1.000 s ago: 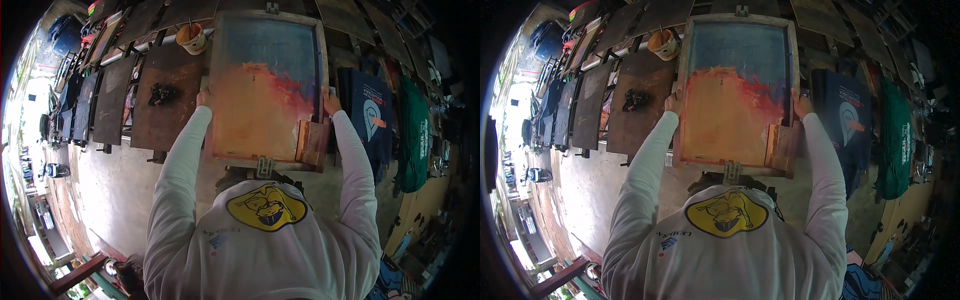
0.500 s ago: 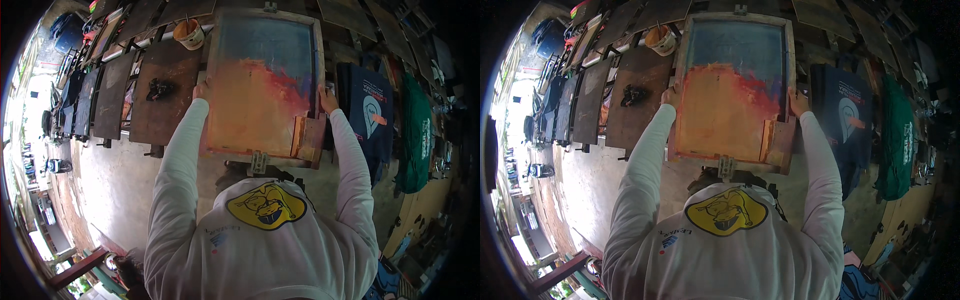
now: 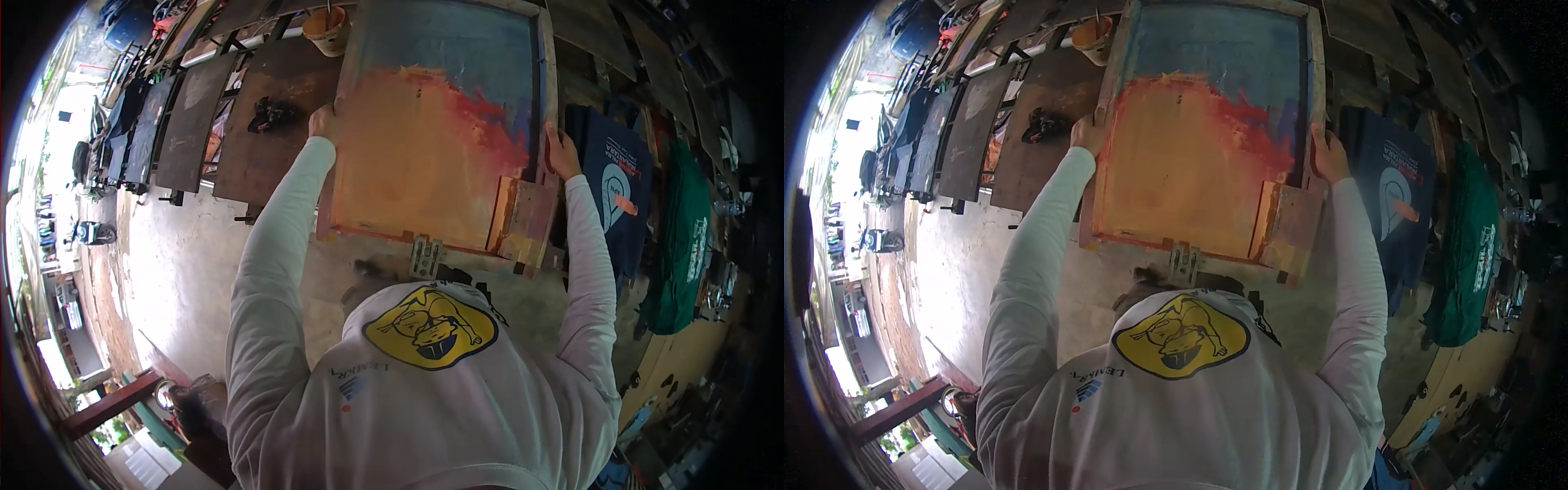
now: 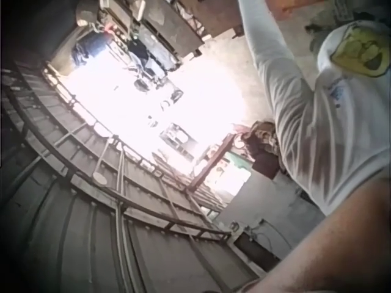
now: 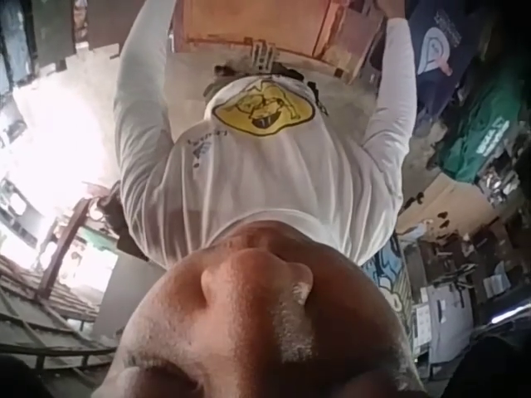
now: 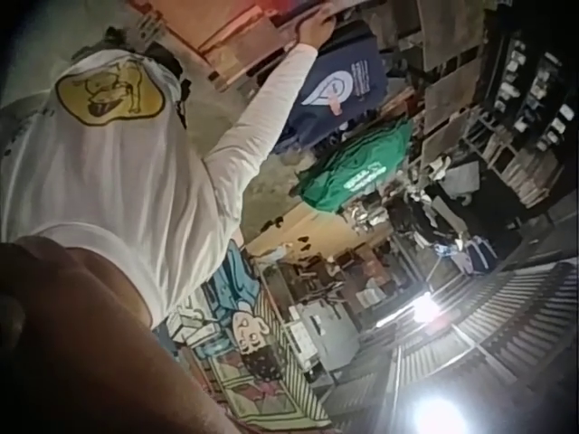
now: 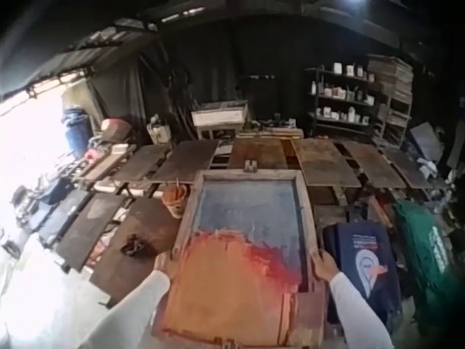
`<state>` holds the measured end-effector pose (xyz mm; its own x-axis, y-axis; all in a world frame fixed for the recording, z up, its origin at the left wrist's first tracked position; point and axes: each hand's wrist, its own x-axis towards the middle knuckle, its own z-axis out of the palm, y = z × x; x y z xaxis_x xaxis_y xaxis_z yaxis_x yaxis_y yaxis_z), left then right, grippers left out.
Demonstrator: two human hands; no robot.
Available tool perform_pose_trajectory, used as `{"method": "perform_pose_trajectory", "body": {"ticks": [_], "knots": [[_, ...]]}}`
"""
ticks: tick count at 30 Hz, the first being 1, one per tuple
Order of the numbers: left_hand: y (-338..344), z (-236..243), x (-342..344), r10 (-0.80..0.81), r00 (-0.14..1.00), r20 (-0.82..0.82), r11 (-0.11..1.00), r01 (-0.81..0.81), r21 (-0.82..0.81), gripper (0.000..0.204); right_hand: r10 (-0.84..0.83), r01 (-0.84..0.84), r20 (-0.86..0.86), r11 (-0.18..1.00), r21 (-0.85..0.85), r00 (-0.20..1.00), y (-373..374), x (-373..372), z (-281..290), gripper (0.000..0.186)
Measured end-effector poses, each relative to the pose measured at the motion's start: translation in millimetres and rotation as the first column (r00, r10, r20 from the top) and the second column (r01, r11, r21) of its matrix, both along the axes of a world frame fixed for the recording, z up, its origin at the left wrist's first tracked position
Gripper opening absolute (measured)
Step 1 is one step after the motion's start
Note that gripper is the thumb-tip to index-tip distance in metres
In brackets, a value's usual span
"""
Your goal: Screen printing a design onto a tote bag.
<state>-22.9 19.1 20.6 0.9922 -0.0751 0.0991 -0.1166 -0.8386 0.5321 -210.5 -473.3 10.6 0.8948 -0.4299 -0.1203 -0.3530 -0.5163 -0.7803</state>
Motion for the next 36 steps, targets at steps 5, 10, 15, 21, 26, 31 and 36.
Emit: {"method": "perform_pose_trajectory", "body": {"ticks": [5, 10, 15, 21, 26, 31, 36], "knots": [[32.6, 43.0, -24.2, 0.052, 0.999, 0.014, 0.997, -0.052, -0.055, 0.067, 0.020, -0.022, 0.107, 1.000, 0.021, 0.994, 26.4, -0.4, 61.2, 0.075], [67.6, 72.9, -56.9, 0.086, 0.995, 0.053, 0.985, -0.077, -0.154, 0.069, 0.052, -0.054, 0.250, 0.999, -0.001, 0.967, 63.1, -7.5, 105.5, 0.071], [125.9, 90.3, -94.5, 0.154, 0.979, 0.134, 0.976, -0.130, -0.173, 0.069, 0.146, -0.137, 0.245, 0.989, -0.054, 0.958, 113.9, -22.7, 144.5, 0.073], [215.2, 117.1, -151.6, 0.226, 0.964, 0.142, 0.962, -0.198, -0.187, 0.070, 0.210, -0.187, 0.315, 0.977, -0.102, 0.925, 193.3, -46.2, 164.6, 0.079], [304.9, 126.0, -209.4, 0.314, 0.931, 0.184, 0.935, -0.270, -0.230, 0.069, 0.301, -0.263, 0.319, 0.952, -0.156, 0.899, 262.3, -49.6, 162.9, 0.077], [408.7, 108.9, -257.0, 0.368, 0.917, 0.153, 0.905, -0.314, -0.288, 0.068, 0.440, -0.442, 0.375, 0.893, -0.085, 0.816, 369.8, -61.2, 173.5, 0.075], [509.9, 61.5, -301.8, 0.324, 0.946, 0.011, 0.788, -0.263, -0.557, 0.067, 0.519, -0.509, 0.329, 0.852, -0.124, 0.789, 447.7, -37.1, 156.9, 0.073]]}}
